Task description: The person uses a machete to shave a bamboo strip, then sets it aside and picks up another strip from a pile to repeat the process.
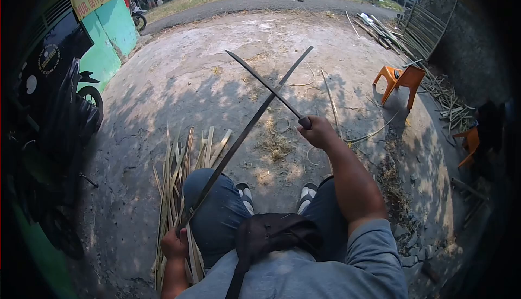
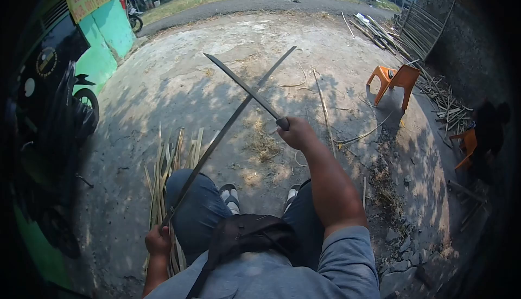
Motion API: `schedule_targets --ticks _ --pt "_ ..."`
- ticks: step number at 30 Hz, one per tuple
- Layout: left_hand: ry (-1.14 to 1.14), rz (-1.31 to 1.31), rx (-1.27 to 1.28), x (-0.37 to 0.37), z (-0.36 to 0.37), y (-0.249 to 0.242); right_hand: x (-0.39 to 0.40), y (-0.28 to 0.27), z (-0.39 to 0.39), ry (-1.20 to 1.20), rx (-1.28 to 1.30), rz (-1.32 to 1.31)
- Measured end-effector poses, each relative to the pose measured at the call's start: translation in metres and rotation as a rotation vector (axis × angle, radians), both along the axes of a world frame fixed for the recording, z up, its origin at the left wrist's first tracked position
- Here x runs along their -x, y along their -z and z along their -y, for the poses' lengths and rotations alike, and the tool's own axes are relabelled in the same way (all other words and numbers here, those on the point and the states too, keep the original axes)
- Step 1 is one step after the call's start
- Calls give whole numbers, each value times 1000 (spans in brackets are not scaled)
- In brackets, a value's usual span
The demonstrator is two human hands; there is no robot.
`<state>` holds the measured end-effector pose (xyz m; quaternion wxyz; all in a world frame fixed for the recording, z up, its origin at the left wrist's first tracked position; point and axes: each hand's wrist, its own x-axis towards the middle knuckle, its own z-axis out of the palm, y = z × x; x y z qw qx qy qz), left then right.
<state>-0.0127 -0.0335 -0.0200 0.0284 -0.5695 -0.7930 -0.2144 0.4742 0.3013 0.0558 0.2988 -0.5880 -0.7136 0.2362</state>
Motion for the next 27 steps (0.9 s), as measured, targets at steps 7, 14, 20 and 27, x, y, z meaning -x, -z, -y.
schedule_targets --ticks 7,14,20,27 --pt "1 13 -9 -5 0 -8 36 -12 29 -284 -58 248" --pt "28 62 13 1 2 3 64 -19 34 -519 -288 488" --pt "12 52 -24 -1 0 15 20 2 1 -53 -70 88" --pt "-5 2 33 5 3 4 19 -13 20 -254 99 147"
